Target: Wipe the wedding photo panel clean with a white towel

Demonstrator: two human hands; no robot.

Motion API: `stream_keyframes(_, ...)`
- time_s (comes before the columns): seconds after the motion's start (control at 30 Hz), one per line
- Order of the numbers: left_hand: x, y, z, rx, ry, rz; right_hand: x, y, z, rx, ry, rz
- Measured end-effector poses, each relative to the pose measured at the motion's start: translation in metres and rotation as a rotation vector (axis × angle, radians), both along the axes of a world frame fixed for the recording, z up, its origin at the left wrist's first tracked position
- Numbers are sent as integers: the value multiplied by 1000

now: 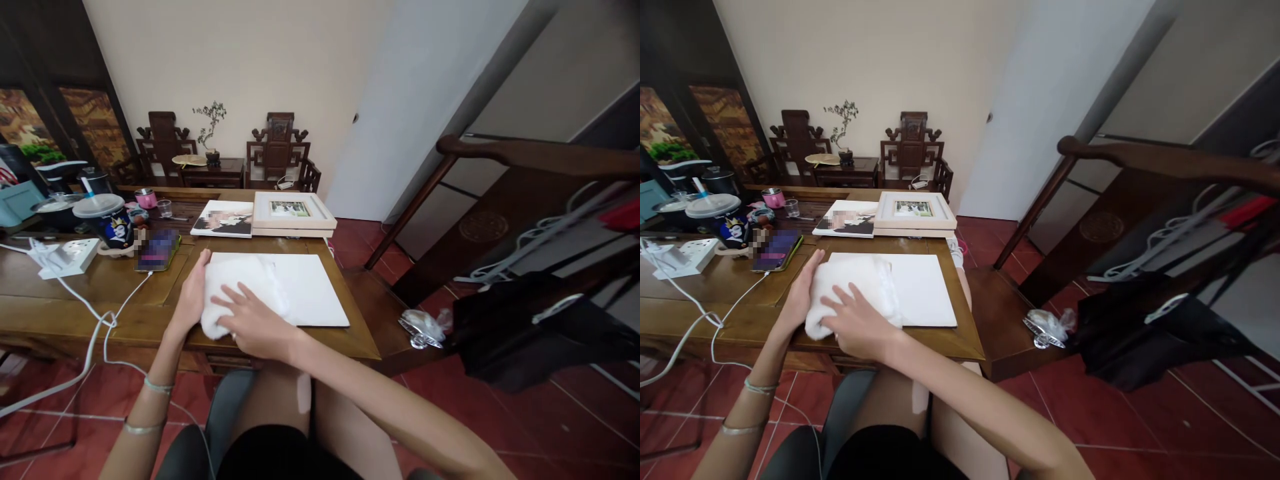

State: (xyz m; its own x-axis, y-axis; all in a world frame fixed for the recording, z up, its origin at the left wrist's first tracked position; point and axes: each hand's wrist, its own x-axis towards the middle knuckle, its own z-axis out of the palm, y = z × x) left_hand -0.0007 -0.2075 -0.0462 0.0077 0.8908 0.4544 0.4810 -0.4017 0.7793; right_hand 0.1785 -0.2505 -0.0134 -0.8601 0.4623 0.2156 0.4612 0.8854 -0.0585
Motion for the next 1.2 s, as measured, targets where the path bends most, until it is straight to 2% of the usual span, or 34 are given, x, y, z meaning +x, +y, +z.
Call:
stream_keyframes(0.1, 1, -1, 0, -32, 97, -11, 17, -18, 8, -69, -16, 53)
stream_keyframes(0.2, 4, -2, -2, -118, 273, -55, 35, -20, 17, -110, -38, -100)
stream_keyframes(0.27, 4, -1, -4, -125, 354, -85, 44, -11, 20, -93, -41, -217)
stream_keyframes(0.37, 4, 0, -7, -77, 417, -101, 47, 17, 17, -69, -38, -316)
stream_keyframes(0.47, 3, 2, -7, -66, 439, -104, 33, 51, 13, -75, -26, -383)
stream_keyframes(0.6, 2, 1, -5, -56, 452, -90, -3, 86, 11, -74, 20, -397)
stream_keyframes(0.7, 3, 0, -2, -21, 460, -108, -27, 99, 13, -86, 45, -353)
stream_keyframes(0.8, 3, 0, -1, -12, 464, -120, -33, 104, 12, -103, 69, -337)
stream_keyframes(0.9, 3, 1, -4, -47, 460, -95, -15, 104, 8, -124, 86, -354)
stream_keyframes(1.2, 1, 1, -8, -70, 455, -100, 84, 98, -8, -140, 135, -559)
